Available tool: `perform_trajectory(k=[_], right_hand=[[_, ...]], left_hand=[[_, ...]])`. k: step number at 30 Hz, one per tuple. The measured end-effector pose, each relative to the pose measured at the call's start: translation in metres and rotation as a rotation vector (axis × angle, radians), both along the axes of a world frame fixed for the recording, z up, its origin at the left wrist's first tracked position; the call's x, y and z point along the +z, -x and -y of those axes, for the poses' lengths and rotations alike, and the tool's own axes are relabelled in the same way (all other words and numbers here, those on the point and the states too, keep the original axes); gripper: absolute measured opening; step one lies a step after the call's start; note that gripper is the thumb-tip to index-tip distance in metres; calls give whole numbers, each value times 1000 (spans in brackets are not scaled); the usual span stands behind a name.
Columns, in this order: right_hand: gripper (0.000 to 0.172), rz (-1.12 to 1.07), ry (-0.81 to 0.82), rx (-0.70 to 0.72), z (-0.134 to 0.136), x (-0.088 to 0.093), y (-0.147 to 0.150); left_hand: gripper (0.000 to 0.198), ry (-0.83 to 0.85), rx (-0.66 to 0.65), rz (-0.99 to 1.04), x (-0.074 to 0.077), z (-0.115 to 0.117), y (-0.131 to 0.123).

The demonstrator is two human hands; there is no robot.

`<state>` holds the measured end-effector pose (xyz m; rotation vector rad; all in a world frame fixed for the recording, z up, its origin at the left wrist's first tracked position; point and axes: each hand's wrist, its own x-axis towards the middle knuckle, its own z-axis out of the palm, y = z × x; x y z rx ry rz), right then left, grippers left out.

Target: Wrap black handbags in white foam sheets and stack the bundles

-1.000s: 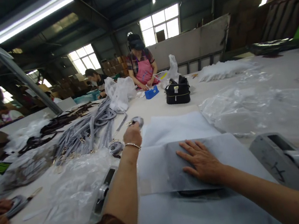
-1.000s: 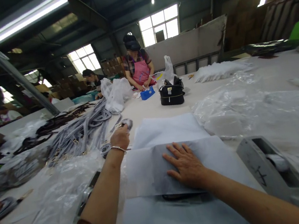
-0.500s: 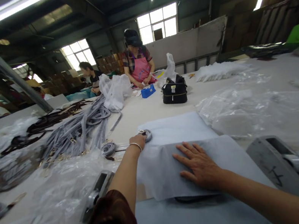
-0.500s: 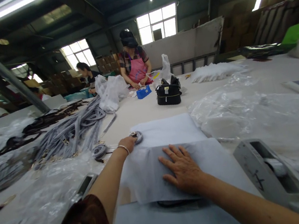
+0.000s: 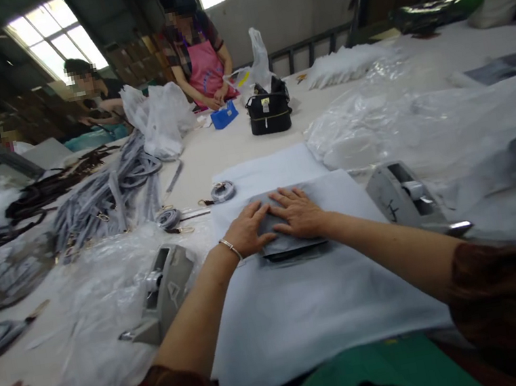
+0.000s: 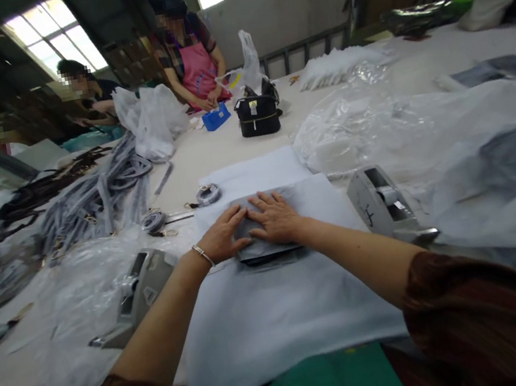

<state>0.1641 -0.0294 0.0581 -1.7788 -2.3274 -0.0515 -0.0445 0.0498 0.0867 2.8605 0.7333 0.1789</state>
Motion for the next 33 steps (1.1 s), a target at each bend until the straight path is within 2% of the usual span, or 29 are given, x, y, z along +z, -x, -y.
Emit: perform_trajectory(k=[3,6,9,12,15,17,19,22,24,26,29,33], right_hand=[[63,2,-7,0,2,3,0],[63,7,-6,-1,3,3,-1],[63,7,-12,1,2,0,-1],[63,6,-15,5,1,-1,-2],[62,9,-14,9,2,-1,-2],[62,14,-15,8,3,0,-2],[62,16,-19,3,4,0,-1],[63,13,-32,-4,4,-2,-1],[67,8,-28,-18,3,-4,0],[69,4,-6,-31,1,-6,0],[67,-3,6,-23,0,-8,-2],[64,-29,-22,26,3,-10,-10]], left_hand=[[80,26,127,-171,-15,-2,50],[64,26,286,-437,-20,2,92],[49,-19,404,-549,-12,9,114],[32,-35,490,-571,8,11,116],[27,-92,522,-490,34,13,98],[36,-149,497,-378,46,15,73],[43,-183,403,-222,50,18,40],[47,-156,154,66,37,23,-14],[51,-107,82,160,18,26,-41],[54,-74,136,144,-1,30,-56],[56,-67,220,119,-22,33,-59],[61,-91,225,79,-29,35,-55]])
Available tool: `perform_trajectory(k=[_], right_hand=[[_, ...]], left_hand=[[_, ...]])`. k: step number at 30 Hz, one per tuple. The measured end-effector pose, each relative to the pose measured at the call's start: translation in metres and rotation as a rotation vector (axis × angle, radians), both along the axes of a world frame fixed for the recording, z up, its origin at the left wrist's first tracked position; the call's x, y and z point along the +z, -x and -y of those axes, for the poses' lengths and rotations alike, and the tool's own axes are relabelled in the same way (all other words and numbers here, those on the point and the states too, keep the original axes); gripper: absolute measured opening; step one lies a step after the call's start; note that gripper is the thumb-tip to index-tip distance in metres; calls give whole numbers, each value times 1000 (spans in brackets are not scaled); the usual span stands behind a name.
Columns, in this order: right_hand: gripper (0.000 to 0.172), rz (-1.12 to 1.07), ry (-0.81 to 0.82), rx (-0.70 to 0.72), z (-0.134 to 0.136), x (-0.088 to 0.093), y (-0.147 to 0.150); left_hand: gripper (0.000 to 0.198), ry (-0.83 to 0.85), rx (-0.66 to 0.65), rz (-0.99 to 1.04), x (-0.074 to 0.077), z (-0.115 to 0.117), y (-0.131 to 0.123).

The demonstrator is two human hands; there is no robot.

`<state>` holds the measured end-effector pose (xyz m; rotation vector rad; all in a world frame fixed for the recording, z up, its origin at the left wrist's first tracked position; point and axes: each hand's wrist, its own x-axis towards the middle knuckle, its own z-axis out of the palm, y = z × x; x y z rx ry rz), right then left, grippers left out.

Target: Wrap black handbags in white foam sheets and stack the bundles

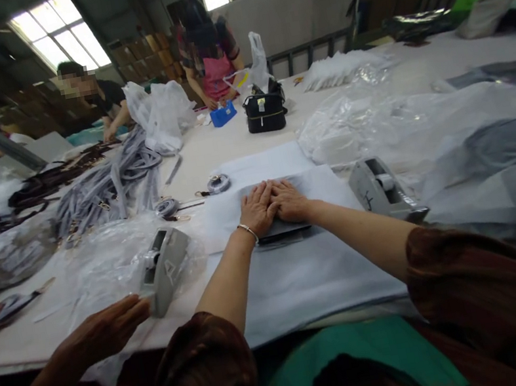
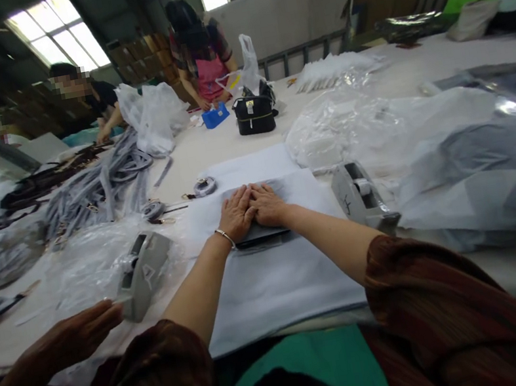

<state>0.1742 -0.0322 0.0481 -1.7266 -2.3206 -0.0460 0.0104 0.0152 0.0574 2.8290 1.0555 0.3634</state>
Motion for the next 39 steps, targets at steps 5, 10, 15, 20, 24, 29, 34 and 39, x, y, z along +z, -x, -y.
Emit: perform_trajectory(k=[5,10,15,20,24,29,34,39], right_hand=[[57,-96,-20,-50,14,-13,-27],[64,-280,42,-236,27,-34,-67],[50,-198,263,-411,43,-36,-98],[41,-203,-17,-478,75,-6,-91],[30,-332,-79,22,130,17,-45],[17,-85,267,508,195,3,15],[16,149,358,472,201,-9,32],[14,183,432,481,187,7,33]], left_hand=[[67,-30,4,-101,3,4,-5],[71,-28,2,-170,6,7,-9],[71,-11,19,-211,10,9,-10],[70,-4,24,-182,10,8,-11],[71,0,16,-163,8,7,-11],[71,13,21,-183,10,8,-11],[70,16,23,-184,11,9,-11],[70,31,23,-183,10,7,-11]])
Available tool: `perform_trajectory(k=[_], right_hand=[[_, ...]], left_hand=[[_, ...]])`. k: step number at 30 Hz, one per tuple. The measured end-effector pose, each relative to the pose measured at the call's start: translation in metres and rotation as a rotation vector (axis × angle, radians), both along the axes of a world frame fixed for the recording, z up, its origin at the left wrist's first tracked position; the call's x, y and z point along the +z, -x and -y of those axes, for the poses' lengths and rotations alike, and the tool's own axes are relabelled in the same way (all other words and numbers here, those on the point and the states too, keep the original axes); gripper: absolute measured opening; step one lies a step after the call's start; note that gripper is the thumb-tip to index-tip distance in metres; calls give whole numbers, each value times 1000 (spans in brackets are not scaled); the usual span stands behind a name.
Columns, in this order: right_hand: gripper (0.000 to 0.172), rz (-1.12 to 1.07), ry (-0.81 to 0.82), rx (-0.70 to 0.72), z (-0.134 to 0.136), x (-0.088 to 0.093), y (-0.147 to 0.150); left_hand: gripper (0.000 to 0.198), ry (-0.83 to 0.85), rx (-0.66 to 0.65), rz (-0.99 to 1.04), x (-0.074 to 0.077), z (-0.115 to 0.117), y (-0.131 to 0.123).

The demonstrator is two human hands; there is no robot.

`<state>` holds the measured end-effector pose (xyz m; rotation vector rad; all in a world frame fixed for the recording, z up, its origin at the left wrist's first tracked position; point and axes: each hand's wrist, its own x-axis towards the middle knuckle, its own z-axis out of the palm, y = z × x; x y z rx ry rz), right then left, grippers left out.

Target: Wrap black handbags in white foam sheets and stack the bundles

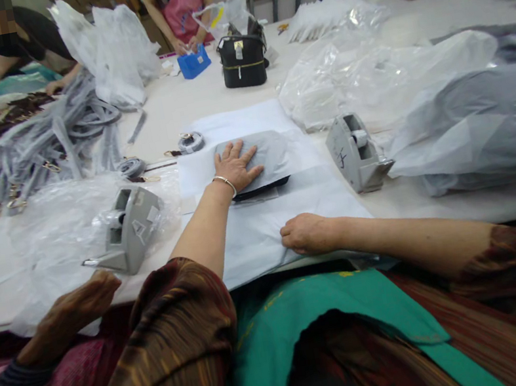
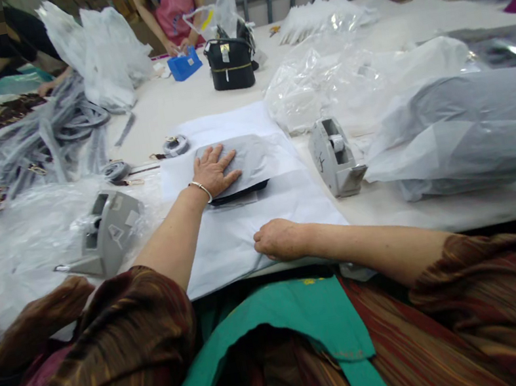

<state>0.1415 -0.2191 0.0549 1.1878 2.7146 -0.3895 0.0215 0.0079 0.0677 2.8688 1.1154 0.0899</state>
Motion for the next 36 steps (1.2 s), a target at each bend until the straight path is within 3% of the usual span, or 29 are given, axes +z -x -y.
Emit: perform_trajectory(k=[8,16,26,36], right_hand=[[18,-43,101,-122,-16,16,-1],[24,-215,342,-263,-27,22,-12],[18,-54,97,-211,-8,10,-9],[23,-294,160,-81,10,3,-33]], left_hand=[[70,15,6,3,4,4,1],[71,20,8,13,2,2,0],[71,34,3,21,4,2,1],[72,35,5,21,3,2,0]])
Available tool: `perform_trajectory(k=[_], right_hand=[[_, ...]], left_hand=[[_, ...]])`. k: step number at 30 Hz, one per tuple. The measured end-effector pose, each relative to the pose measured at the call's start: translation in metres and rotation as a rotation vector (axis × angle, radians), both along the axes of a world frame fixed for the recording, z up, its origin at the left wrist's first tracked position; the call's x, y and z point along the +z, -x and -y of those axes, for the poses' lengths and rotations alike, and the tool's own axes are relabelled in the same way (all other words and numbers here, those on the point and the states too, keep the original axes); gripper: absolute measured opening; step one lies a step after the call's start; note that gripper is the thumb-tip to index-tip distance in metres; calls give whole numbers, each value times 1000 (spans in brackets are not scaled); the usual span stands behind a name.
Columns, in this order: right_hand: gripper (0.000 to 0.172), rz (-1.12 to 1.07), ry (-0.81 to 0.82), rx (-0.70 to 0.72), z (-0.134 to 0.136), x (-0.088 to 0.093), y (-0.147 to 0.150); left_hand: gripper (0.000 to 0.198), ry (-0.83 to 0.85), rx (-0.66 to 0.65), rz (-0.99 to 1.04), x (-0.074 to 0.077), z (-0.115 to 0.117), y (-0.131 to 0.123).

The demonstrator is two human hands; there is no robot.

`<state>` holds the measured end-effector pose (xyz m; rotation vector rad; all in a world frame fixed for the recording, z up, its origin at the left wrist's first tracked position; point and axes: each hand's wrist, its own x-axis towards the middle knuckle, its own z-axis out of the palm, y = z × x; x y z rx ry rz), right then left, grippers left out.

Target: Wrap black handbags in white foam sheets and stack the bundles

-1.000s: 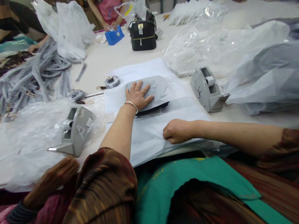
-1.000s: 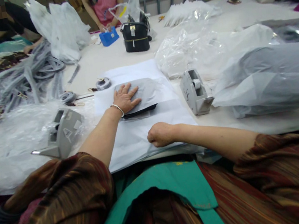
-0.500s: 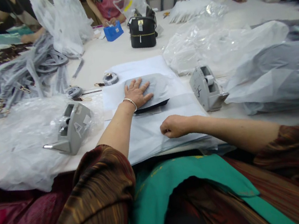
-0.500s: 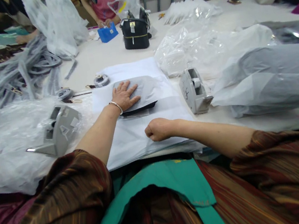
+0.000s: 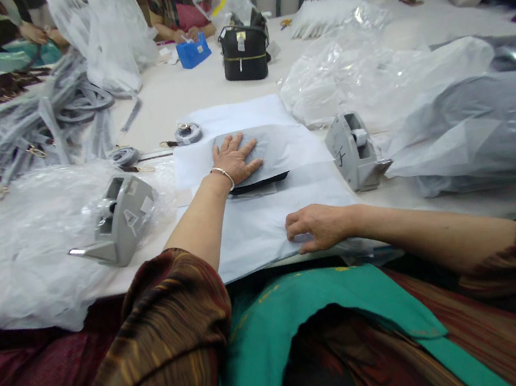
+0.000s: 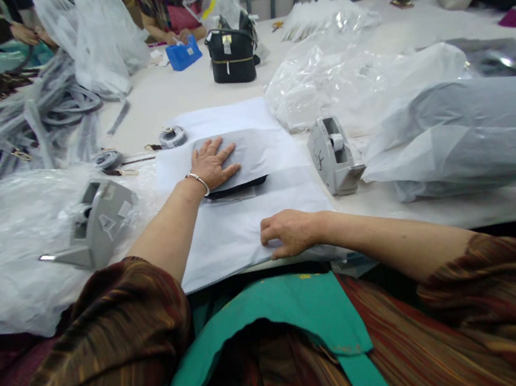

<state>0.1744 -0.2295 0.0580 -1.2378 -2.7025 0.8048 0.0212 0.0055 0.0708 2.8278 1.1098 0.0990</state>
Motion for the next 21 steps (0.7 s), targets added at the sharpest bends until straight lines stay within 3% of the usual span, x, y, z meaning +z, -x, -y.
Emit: perform_trajectory(k=[4,9,15,21], right_hand=[[11,28,-3,22,1,-2,4],[13,-45,117,33,-3,-2,6],[9,-129,343,-177,-10,5,-4],[10,-179,211,-299,-21,21,-11]], left_hand=[[72,-10,-2,-8,-1,-1,0],[72,3,-3,-1,0,0,0],[73,10,3,2,-1,-2,0],[71,-7,-1,9,-3,-4,0]])
